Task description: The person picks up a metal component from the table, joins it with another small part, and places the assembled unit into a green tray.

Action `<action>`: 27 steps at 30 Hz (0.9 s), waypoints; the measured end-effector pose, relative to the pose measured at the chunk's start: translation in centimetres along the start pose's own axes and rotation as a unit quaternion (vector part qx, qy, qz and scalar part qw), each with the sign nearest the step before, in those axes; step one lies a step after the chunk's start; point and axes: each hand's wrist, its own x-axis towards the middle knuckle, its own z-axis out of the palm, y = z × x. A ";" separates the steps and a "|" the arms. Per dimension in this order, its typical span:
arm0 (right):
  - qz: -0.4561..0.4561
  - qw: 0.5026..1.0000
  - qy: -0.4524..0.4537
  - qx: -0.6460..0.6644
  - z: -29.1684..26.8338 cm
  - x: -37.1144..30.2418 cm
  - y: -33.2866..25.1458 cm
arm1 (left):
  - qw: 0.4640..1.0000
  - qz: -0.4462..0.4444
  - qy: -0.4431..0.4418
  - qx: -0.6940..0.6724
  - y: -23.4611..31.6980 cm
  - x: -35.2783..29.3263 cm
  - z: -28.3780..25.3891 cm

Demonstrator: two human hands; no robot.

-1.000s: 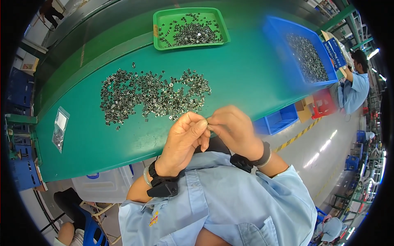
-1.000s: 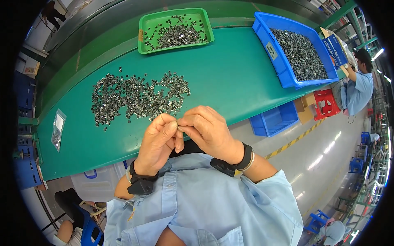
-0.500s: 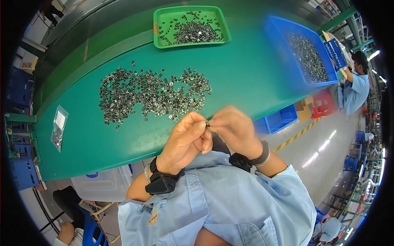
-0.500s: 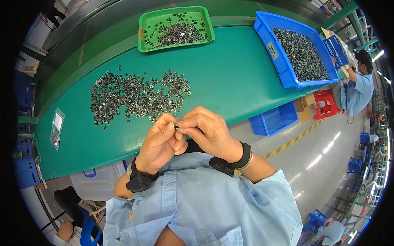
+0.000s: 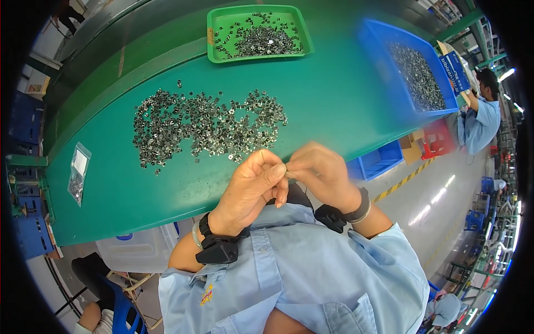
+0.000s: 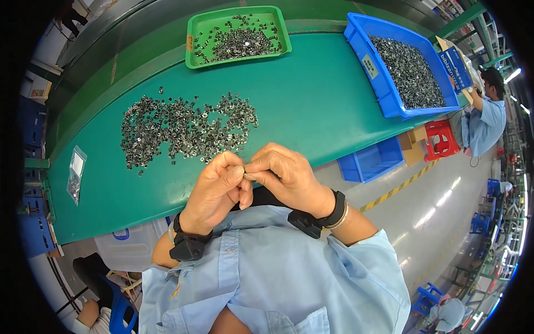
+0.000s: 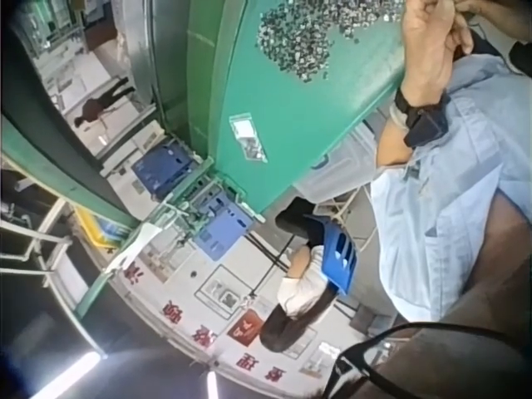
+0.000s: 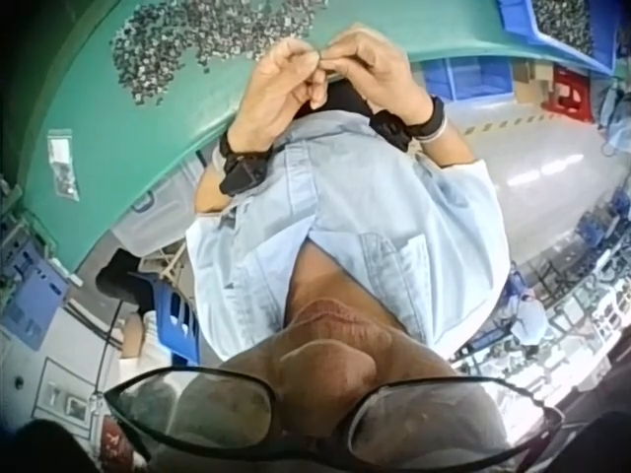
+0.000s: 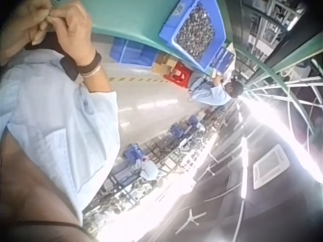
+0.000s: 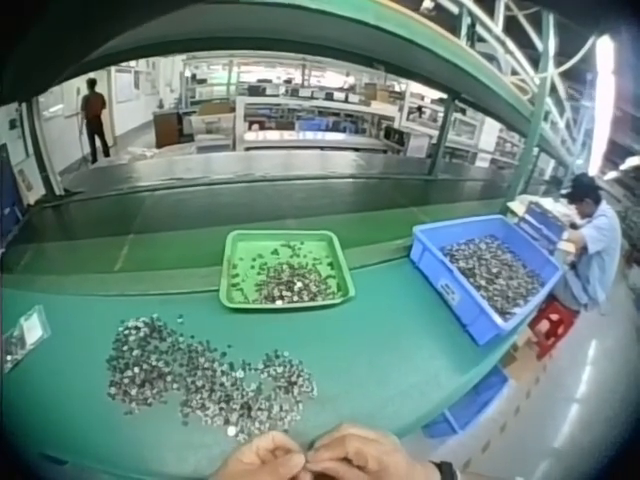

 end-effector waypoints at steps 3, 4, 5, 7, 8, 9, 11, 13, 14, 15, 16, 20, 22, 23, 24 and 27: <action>0.016 1.000 0.010 0.012 0.0 0.0 0.0 | 0.999 0.007 -0.010 -0.030 -0.5 0.1 -0.3; 0.022 1.000 0.016 0.016 0.0 -0.1 0.0 | 0.999 0.007 -0.010 -0.029 -0.5 0.1 -0.2; 0.028 0.999 0.022 0.019 0.0 -0.1 0.0 | 0.999 0.006 -0.014 -0.036 -0.5 0.2 -0.2; 0.029 0.999 0.022 0.018 0.0 -0.1 0.0 | 0.998 0.000 -0.023 -0.050 -0.4 0.2 -0.2; 0.028 0.999 0.022 0.016 -0.1 -0.2 0.0 | 0.998 -0.001 -0.023 -0.050 -0.4 0.1 -0.1; 0.028 0.999 0.022 0.014 -0.1 -0.2 0.0 | 0.999 0.003 -0.013 -0.037 -0.4 0.0 0.0; 0.030 0.999 0.023 0.010 -0.1 -0.2 -0.1 | 1.000 0.010 0.008 -0.012 -0.3 -0.2 0.1; 0.033 0.999 0.021 0.002 -0.2 -0.3 -0.2 | 1.000 0.011 0.014 0.000 -0.2 -0.3 0.3; 0.034 0.999 0.021 0.002 -0.2 -0.3 -0.3 | 1.000 0.013 0.019 0.011 -0.1 -0.4 0.3; 0.034 0.999 0.022 -0.002 -0.2 -0.3 -0.3 | 0.999 0.015 0.024 0.022 -0.1 -0.4 0.3; 0.033 0.999 0.021 -0.007 -0.3 -0.3 -0.4 | 0.999 0.015 0.025 0.022 -0.1 -0.5 0.3; 0.035 0.999 0.018 -0.013 -0.2 -0.2 -0.4 | 0.999 0.010 0.031 0.029 0.1 -0.6 0.2; 0.037 0.999 0.016 -0.014 -0.2 -0.2 -0.4 | 0.999 0.014 0.032 0.031 0.1 -0.6 0.1; 0.028 0.999 0.011 -0.020 -0.2 -0.2 -0.4 | 0.999 0.017 0.032 0.032 0.0 -0.6 0.0; 0.020 0.999 0.007 -0.026 -0.3 -0.2 -0.3 | 0.999 0.016 0.032 0.032 0.0 -0.6 0.0; 0.015 1.000 0.002 -0.027 -0.2 -0.3 -0.3 | 0.998 0.020 0.031 0.046 0.0 -0.6 0.0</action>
